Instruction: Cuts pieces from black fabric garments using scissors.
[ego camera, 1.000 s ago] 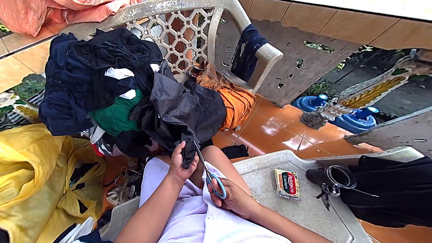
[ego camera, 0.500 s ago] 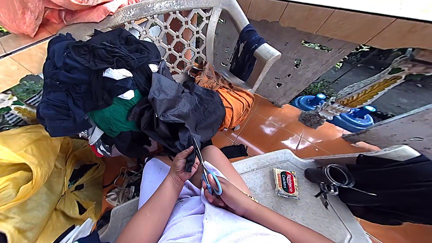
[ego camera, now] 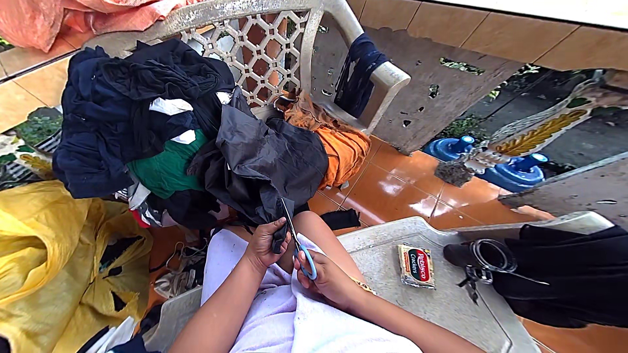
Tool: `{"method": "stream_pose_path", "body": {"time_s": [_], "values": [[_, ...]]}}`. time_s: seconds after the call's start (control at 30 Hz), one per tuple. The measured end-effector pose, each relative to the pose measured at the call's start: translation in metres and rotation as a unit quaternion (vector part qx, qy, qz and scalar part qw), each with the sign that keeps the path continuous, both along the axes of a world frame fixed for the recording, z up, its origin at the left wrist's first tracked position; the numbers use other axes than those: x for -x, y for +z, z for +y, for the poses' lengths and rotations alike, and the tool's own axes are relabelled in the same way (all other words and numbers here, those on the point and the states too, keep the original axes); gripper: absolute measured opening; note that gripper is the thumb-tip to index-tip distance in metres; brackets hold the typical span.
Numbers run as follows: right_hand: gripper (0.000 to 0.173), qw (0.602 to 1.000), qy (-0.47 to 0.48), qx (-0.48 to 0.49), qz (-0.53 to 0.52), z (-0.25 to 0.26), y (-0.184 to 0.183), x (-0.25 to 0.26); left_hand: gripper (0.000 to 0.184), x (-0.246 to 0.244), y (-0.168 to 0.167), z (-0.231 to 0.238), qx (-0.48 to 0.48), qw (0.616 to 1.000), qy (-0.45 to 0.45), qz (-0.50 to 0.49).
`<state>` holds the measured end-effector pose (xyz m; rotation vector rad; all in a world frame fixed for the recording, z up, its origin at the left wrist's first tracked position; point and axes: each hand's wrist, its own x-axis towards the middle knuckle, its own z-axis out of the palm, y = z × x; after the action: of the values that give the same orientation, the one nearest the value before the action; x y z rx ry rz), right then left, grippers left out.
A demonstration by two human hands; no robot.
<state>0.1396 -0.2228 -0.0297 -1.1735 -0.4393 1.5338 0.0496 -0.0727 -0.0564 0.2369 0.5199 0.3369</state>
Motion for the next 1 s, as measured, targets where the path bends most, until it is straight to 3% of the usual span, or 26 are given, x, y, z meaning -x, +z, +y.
{"method": "stream_pose_path", "body": {"time_s": [0.2, 0.43, 0.77, 1.0], "values": [[0.022, 1.0, -0.003, 0.004, 0.004, 0.002, 0.002, 0.001, 0.027, 0.002, 0.001, 0.001, -0.005, 1.0, -0.004, 0.009], [0.034, 0.999, 0.001, 0.02, 0.04, 0.008, 0.004, -0.001, 0.02, 0.007, 0.001, -0.005, -0.103, 0.994, -0.045, 0.009], [0.029, 0.999, -0.028, 0.014, 0.038, 0.008, 0.003, 0.005, 0.017, 0.01, -0.003, -0.003, -0.118, 0.992, -0.041, -0.002], [0.038, 0.996, -0.029, 0.032, 0.075, 0.012, 0.004, 0.002, 0.009, 0.018, -0.005, -0.004, -0.13, 0.988, -0.077, -0.009]]}}
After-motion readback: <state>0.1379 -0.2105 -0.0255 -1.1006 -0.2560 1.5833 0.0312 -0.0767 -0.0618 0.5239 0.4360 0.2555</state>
